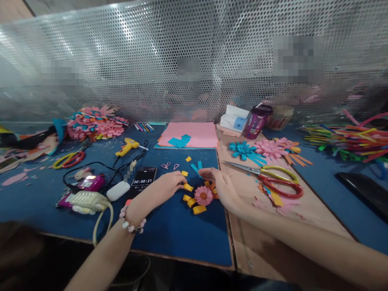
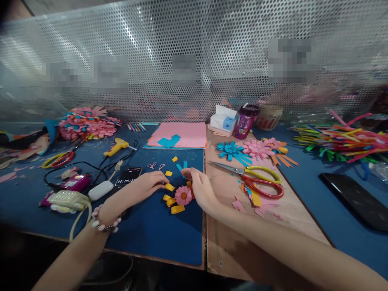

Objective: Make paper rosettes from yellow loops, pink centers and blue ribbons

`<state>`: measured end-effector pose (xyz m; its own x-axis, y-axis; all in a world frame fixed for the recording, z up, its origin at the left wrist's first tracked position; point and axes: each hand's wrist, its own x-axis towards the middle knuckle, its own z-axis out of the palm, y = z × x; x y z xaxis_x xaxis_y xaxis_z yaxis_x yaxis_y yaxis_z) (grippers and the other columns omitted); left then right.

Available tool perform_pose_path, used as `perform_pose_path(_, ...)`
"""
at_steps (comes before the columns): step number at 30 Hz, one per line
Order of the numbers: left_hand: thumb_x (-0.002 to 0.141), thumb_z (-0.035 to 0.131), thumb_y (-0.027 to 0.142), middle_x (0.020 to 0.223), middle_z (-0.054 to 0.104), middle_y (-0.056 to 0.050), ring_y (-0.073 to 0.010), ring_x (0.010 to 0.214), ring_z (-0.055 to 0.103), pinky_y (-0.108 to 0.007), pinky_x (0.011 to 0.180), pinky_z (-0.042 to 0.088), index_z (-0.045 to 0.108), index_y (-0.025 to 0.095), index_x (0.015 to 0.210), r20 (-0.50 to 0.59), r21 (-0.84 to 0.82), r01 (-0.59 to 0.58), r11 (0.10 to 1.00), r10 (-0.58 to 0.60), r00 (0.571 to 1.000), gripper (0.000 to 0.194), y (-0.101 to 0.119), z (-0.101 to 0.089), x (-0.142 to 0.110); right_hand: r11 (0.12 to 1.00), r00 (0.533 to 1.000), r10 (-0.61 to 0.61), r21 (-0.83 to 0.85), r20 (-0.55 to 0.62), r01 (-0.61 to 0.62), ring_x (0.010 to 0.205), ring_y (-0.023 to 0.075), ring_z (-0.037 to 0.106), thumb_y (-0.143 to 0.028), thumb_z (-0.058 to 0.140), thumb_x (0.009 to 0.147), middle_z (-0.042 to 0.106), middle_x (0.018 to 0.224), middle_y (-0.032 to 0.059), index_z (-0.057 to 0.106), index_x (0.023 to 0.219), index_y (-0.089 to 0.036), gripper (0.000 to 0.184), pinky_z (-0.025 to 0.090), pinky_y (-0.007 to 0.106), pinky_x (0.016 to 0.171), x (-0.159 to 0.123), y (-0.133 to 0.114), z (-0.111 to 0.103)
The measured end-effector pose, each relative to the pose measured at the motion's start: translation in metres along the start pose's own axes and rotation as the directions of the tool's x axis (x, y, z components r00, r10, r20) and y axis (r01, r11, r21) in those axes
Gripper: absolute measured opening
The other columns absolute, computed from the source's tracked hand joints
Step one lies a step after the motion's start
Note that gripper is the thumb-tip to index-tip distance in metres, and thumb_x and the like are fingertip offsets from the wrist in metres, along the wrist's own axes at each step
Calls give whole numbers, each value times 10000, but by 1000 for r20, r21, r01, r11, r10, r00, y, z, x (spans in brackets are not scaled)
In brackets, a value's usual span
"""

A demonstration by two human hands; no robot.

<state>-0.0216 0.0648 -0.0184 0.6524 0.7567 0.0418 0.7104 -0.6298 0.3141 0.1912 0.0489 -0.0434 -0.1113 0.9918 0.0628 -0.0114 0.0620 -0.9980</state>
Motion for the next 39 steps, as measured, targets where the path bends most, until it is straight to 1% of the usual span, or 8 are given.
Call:
perform_pose_path(3,927,446,170,1000,622,-72,-171,923,604,-301,856,472,642,159,1001,-14,14,-4,1000,4,1000,210,-2,3,0,965,985,-158,-200,61,167,1059,207,584,-368,329,934,659,1089,71,664,1023,-197,386,429,404,971,7,-6,-12)
perform_pose_path(6,935,429,169,990,618,-71,-172,926,598,-304,862,467,638,157,994,-33,47,-23,999,24,999,217,0,5,1,705,845,-409,-469,344,532,1087,215,531,-250,435,904,618,1113,67,687,1007,-241,273,403,439,985,26,-16,-36)
perform_pose_path(8,935,427,163,988,617,-71,-174,935,594,-306,870,465,636,152,985,-31,63,-40,997,42,999,215,3,5,2,499,706,-378,-510,599,701,1114,225,487,-163,461,881,582,1143,63,718,931,-272,283,383,474,993,41,-24,-51)
perform_pose_path(10,930,427,144,998,619,-70,-173,953,591,-301,879,463,631,150,992,-22,71,-65,995,66,998,213,6,5,3,377,613,-274,-504,741,777,1165,236,434,-103,481,860,527,1225,50,727,922,-308,326,371,504,994,52,-30,-59)
perform_pose_path(14,891,417,43,1057,618,-66,-173,1029,569,-297,922,450,613,160,1041,1,106,-117,987,117,993,273,8,7,4,290,547,-149,-492,824,821,1217,256,358,-58,570,805,443,1330,18,721,955,-357,367,372,517,984,62,-34,-56)
perform_pose_path(19,851,418,-5,1099,608,-62,-177,1070,551,-315,951,443,592,166,1063,-10,146,-111,983,114,993,323,3,10,4,283,504,-129,-455,854,844,1185,251,375,-72,625,778,478,1308,19,735,909,-328,309,374,492,977,67,-33,-50)
perform_pose_path(28,847,417,-16,1121,596,-72,-176,1071,547,-305,944,439,583,153,1075,-3,195,-113,974,116,993,329,5,9,7,226,520,-120,-486,846,844,1203,266,363,-161,633,813,488,1296,58,723,938,-303,210,362,508,963,74,-27,-52)
perform_pose_path(39,805,387,-66,1031,606,-61,-179,978,572,-300,865,474,577,151,1080,-16,231,-121,965,128,992,398,13,8,18,246,542,-17,-522,840,817,1217,286,337,-200,621,840,453,1330,89,710,994,-266,189,340,519,974,65,-36,-50)
